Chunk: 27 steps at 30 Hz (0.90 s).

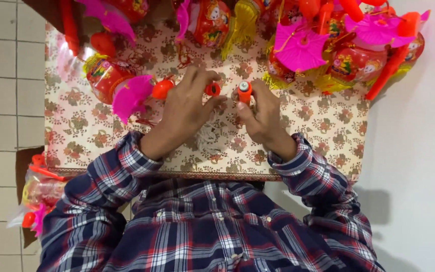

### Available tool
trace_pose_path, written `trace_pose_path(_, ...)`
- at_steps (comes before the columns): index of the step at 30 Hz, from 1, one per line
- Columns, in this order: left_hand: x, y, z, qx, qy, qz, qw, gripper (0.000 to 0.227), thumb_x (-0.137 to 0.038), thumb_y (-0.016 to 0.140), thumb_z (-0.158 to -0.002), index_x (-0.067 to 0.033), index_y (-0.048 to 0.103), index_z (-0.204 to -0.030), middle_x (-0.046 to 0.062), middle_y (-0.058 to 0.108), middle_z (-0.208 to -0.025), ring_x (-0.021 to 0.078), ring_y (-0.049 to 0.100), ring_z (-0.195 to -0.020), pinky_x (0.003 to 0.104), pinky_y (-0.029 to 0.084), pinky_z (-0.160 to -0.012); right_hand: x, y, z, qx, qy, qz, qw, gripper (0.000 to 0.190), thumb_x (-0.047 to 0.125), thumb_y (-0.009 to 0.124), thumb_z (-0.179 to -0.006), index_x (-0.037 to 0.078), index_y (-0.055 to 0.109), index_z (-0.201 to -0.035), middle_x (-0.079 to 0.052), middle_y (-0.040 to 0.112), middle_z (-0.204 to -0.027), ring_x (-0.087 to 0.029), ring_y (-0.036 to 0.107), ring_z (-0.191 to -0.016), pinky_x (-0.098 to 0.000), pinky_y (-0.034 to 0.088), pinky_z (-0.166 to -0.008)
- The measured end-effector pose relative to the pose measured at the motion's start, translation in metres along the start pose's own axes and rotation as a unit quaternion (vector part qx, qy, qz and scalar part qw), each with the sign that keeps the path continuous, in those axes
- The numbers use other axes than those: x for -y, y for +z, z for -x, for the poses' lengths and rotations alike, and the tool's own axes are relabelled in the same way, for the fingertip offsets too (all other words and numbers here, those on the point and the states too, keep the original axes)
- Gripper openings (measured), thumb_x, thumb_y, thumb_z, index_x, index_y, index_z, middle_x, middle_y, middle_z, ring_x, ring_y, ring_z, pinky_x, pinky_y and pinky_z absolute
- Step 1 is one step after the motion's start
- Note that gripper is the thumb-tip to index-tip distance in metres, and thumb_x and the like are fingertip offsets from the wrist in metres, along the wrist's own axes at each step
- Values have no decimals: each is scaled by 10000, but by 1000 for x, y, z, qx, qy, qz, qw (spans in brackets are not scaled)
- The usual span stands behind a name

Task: Assembling small plastic toy lanterns by attaching handles and sticks to the main bodies.

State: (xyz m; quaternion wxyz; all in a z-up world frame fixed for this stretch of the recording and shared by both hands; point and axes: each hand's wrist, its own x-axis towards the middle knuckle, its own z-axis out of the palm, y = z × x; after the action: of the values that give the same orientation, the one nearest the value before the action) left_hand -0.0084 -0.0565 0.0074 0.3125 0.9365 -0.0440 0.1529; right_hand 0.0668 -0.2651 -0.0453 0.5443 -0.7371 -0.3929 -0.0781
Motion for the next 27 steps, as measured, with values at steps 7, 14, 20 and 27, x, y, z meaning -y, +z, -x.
trace_pose_path(7,13,9,-27,-131,102,208,964,385,-159,892,-854,-74,699,-1176,66,674,-947,271,748,-844,348,621,-763,30,-8,-21,47,17,50,997,307,271,456,-1039,-5,589,-1042,-155,492,-864,-377,548,-726,-420,444,-657)
trace_pose_path(14,18,13,-20,-116,146,148,971,270,-234,724,-995,-80,724,-1217,123,693,-991,368,705,-908,456,593,-816,55,-16,-40,45,10,221,974,452,402,404,-1117,36,663,-1175,-118,529,-871,-364,636,-768,-425,512,-642)
trace_pose_path(20,30,23,-18,-127,180,152,964,276,-220,768,-959,-66,739,-1186,111,672,-947,332,666,-827,410,563,-775,33,-18,-34,27,-112,380,918,367,413,572,-1044,137,725,-1232,-53,541,-915,-261,577,-812,-389,485,-668)
trace_pose_path(27,41,34,-20,-110,153,204,961,256,-161,823,-921,-41,729,-1127,120,684,-899,291,591,-675,417,526,-664,17,-15,-30,-14,-155,382,911,341,381,711,-980,143,755,-1220,-49,628,-928,-231,558,-818,-379,431,-748)
